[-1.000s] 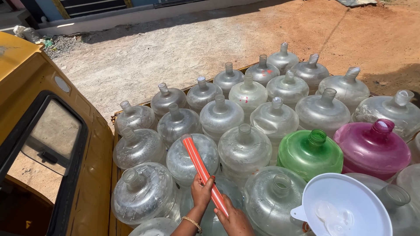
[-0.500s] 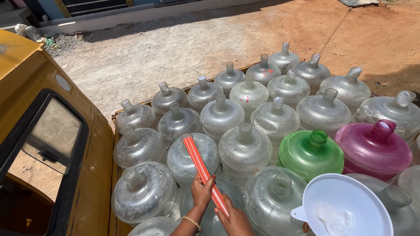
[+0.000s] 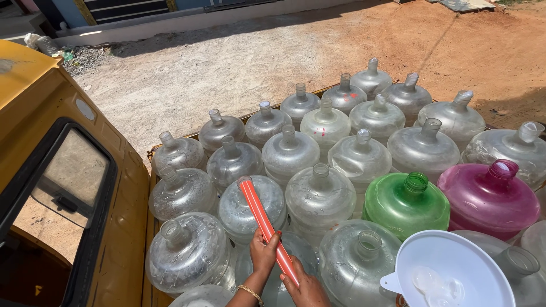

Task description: Filling large clear plastic water carboys on the back of a vehicle using a hose and a funnel.

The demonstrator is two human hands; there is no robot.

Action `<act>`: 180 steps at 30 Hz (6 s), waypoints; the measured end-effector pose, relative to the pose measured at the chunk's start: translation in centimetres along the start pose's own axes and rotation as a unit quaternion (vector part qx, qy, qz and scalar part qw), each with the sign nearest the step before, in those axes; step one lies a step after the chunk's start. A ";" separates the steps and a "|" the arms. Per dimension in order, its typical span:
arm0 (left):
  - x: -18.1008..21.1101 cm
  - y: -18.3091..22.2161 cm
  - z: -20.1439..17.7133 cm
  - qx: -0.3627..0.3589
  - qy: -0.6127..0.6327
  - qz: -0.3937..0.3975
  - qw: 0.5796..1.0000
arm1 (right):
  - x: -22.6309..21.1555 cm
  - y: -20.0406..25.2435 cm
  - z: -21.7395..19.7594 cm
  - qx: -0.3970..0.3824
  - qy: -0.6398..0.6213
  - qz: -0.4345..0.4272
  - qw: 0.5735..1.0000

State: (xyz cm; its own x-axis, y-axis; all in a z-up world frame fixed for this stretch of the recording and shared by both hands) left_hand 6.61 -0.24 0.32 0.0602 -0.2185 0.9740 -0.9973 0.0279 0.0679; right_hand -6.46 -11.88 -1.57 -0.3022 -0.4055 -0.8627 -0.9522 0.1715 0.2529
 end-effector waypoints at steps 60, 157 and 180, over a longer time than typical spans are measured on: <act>-2.5 -17.8 0.4 -0.078 0.176 -0.248 0.949 | -2.2 1.7 -1.6 0.002 -0.039 -0.004 0.999; 1.3 5.2 28.7 -0.346 0.268 -0.114 0.892 | 1.9 5.2 -20.1 0.142 -0.132 0.197 0.961; 0.9 5.1 28.6 -0.343 0.275 -0.128 0.889 | 1.0 5.7 -20.4 0.170 -0.088 0.144 0.971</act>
State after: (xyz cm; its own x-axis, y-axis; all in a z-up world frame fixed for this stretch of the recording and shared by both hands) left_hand 0.37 -28.16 -4.62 0.4808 0.2011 0.8535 -0.6988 0.6758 0.2345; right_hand -13.09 -29.63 7.89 -0.5131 -0.1414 -0.8466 -0.7499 0.5537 0.3620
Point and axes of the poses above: each hand's wrist, its own y-axis away from the middle knuckle, its own z-axis out of the palm, x = y × z, the point moved 7 cm from there along -y, towards the middle knuckle, and after that the axes turned 10 degrees about -y, right-handed, at the moved point
